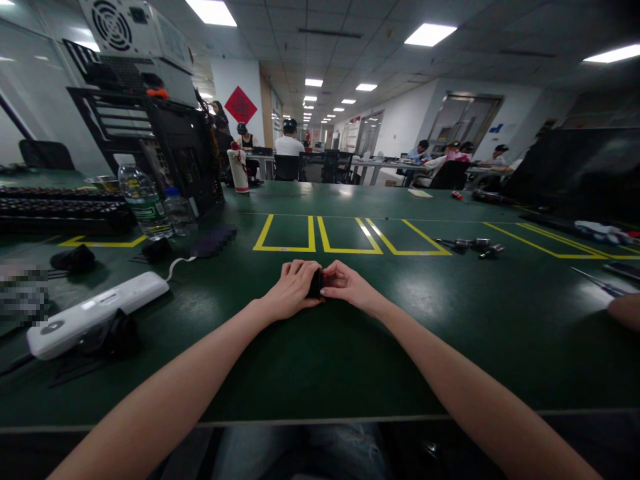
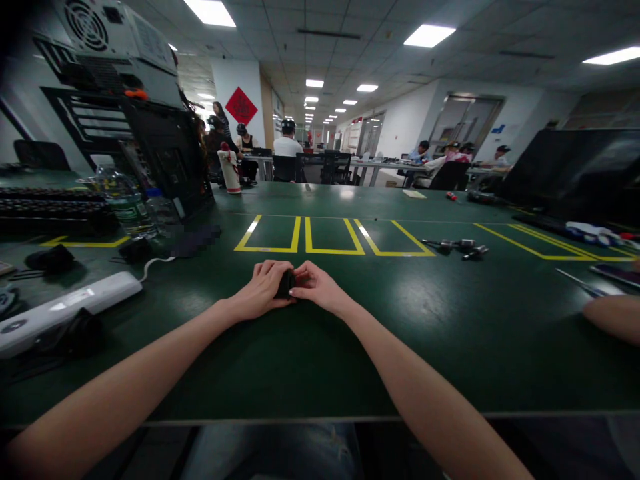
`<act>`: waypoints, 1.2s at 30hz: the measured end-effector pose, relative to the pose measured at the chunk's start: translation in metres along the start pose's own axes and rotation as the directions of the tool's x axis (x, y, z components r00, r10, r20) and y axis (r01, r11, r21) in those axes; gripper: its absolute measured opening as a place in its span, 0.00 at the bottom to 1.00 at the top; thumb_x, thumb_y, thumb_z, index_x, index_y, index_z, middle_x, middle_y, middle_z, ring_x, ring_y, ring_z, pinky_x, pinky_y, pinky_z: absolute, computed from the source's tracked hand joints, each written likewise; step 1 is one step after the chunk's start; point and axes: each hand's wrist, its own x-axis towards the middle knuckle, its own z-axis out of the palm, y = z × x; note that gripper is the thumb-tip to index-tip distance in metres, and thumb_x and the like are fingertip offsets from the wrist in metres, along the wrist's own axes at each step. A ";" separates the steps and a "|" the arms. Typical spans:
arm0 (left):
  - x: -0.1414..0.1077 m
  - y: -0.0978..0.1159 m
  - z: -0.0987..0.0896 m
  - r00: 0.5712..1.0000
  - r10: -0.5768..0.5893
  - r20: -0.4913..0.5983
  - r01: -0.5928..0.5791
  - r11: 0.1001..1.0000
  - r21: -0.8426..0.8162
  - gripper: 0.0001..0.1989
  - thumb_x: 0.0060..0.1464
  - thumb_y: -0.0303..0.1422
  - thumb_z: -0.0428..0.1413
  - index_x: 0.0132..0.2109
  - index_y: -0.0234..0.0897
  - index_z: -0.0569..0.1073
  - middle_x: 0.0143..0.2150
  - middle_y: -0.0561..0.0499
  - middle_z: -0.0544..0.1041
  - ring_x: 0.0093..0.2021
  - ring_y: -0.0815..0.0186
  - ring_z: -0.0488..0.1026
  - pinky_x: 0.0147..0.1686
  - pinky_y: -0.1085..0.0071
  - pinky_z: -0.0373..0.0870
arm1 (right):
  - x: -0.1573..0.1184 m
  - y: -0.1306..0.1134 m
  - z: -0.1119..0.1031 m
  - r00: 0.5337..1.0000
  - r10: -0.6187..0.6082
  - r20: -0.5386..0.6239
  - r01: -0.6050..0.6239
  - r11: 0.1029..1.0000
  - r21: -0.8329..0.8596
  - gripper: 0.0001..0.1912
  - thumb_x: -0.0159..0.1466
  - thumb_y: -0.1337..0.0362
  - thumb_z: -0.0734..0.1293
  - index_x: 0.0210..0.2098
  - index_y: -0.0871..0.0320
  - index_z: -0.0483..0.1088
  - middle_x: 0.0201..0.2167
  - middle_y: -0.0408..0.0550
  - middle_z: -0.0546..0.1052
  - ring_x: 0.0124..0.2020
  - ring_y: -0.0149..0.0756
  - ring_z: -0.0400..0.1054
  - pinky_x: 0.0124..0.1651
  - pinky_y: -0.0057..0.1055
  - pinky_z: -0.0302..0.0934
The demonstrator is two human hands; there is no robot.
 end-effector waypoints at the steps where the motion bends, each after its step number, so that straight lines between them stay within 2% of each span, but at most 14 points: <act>1: 0.000 0.000 0.000 1.000 0.002 -0.001 -0.002 1.000 0.000 0.27 0.46 0.39 0.54 0.50 0.39 0.52 0.49 0.45 0.61 0.49 0.55 0.56 0.45 0.58 0.53 | 0.000 0.000 0.001 1.000 0.005 -0.007 -0.005 1.000 0.004 0.15 0.48 0.64 0.68 0.34 0.57 0.62 0.33 0.42 0.68 0.36 0.31 0.65 0.43 0.36 0.60; 5: 0.001 0.000 0.000 1.000 0.004 -0.006 -0.004 1.000 0.004 0.27 0.45 0.39 0.54 0.50 0.38 0.52 0.49 0.44 0.60 0.49 0.55 0.56 0.45 0.59 0.53 | 0.002 0.002 0.003 0.996 0.038 -0.076 -0.037 0.999 0.016 0.11 0.52 0.59 0.65 0.32 0.56 0.63 0.32 0.43 0.68 0.35 0.31 0.64 0.40 0.35 0.62; 8: 0.001 0.001 0.000 1.000 0.004 -0.008 -0.004 1.000 0.000 0.27 0.45 0.39 0.55 0.50 0.38 0.52 0.49 0.44 0.61 0.49 0.55 0.56 0.45 0.59 0.53 | 0.004 0.005 0.003 0.992 0.071 -0.106 -0.070 0.997 0.017 0.13 0.52 0.59 0.65 0.35 0.56 0.63 0.33 0.44 0.68 0.36 0.32 0.64 0.40 0.35 0.62; 12: 0.001 0.001 0.000 1.000 0.007 -0.008 -0.007 1.000 0.009 0.28 0.46 0.39 0.54 0.51 0.37 0.52 0.49 0.44 0.61 0.49 0.55 0.56 0.45 0.59 0.53 | 0.004 0.004 0.001 0.990 0.126 -0.068 -0.126 0.992 0.007 0.13 0.52 0.60 0.64 0.36 0.58 0.63 0.35 0.46 0.68 0.37 0.32 0.64 0.41 0.36 0.61; 19: 0.000 0.000 -0.001 1.000 0.006 0.003 -0.006 1.000 0.009 0.26 0.47 0.40 0.53 0.50 0.38 0.52 0.49 0.44 0.60 0.49 0.55 0.56 0.45 0.59 0.53 | 0.000 0.000 -0.001 1.000 0.008 -0.004 -0.008 1.000 -0.002 0.15 0.48 0.65 0.68 0.35 0.57 0.62 0.34 0.42 0.68 0.38 0.31 0.64 0.44 0.35 0.59; 24: 0.001 -0.001 0.003 1.000 0.006 -0.019 -0.005 1.000 0.024 0.28 0.45 0.39 0.55 0.50 0.37 0.52 0.49 0.44 0.61 0.48 0.56 0.56 0.45 0.59 0.54 | 0.003 0.005 0.000 0.996 0.075 -0.050 -0.073 0.996 0.046 0.12 0.52 0.59 0.65 0.35 0.56 0.62 0.31 0.43 0.69 0.35 0.31 0.64 0.40 0.35 0.61; 30: 0.001 -0.002 0.004 1.000 0.008 -0.025 -0.007 1.000 0.013 0.28 0.45 0.40 0.54 0.50 0.37 0.52 0.49 0.44 0.61 0.48 0.56 0.56 0.45 0.59 0.53 | 0.006 0.011 -0.002 0.986 0.151 -0.069 -0.149 0.988 0.033 0.13 0.52 0.58 0.65 0.36 0.57 0.63 0.33 0.44 0.69 0.35 0.31 0.65 0.40 0.34 0.61; 36: 0.000 -0.001 0.001 1.000 0.012 -0.007 -0.012 1.000 0.021 0.27 0.46 0.40 0.54 0.51 0.37 0.52 0.49 0.44 0.61 0.49 0.56 0.56 0.45 0.59 0.54 | 0.002 0.006 -0.005 0.999 0.038 -0.017 -0.038 0.999 -0.008 0.15 0.49 0.63 0.68 0.35 0.56 0.62 0.34 0.43 0.69 0.39 0.32 0.64 0.44 0.36 0.59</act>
